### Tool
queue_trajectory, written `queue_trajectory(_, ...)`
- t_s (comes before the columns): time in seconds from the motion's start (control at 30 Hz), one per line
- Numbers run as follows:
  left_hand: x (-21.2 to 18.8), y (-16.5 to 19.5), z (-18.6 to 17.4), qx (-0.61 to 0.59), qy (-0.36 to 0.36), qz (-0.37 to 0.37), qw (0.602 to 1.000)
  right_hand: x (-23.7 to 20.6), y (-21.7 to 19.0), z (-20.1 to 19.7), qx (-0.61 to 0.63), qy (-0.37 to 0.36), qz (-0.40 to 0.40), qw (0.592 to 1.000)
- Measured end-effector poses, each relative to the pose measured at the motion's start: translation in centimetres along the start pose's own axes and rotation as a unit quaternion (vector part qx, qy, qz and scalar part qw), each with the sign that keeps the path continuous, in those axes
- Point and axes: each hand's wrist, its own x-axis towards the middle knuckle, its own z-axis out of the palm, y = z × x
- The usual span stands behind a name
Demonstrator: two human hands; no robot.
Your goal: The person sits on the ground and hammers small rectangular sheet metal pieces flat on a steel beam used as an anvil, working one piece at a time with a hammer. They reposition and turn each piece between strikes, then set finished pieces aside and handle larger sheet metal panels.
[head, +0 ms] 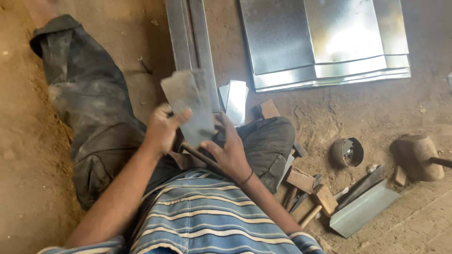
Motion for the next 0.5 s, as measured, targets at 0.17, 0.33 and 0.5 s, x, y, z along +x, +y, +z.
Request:
queue_trajectory(0.17,-0.8,4.0,0.9,0.036,-0.069,0.079,0.994,1.8,-1.8,-0.3,0.129,-0.111,0.055,0.984)
queue_trajectory(0.33,-1.3,5.2,0.5,0.372,-0.013,0.230,0.899,0.6,-0.8,1.5,-0.004,-0.089,0.091,0.992)
queue_trajectory(0.5,-2.6,2.5,1.3,0.422,0.011,0.270,0.865,-0.7,1.2,2.2,-0.093,-0.068,0.110,0.987)
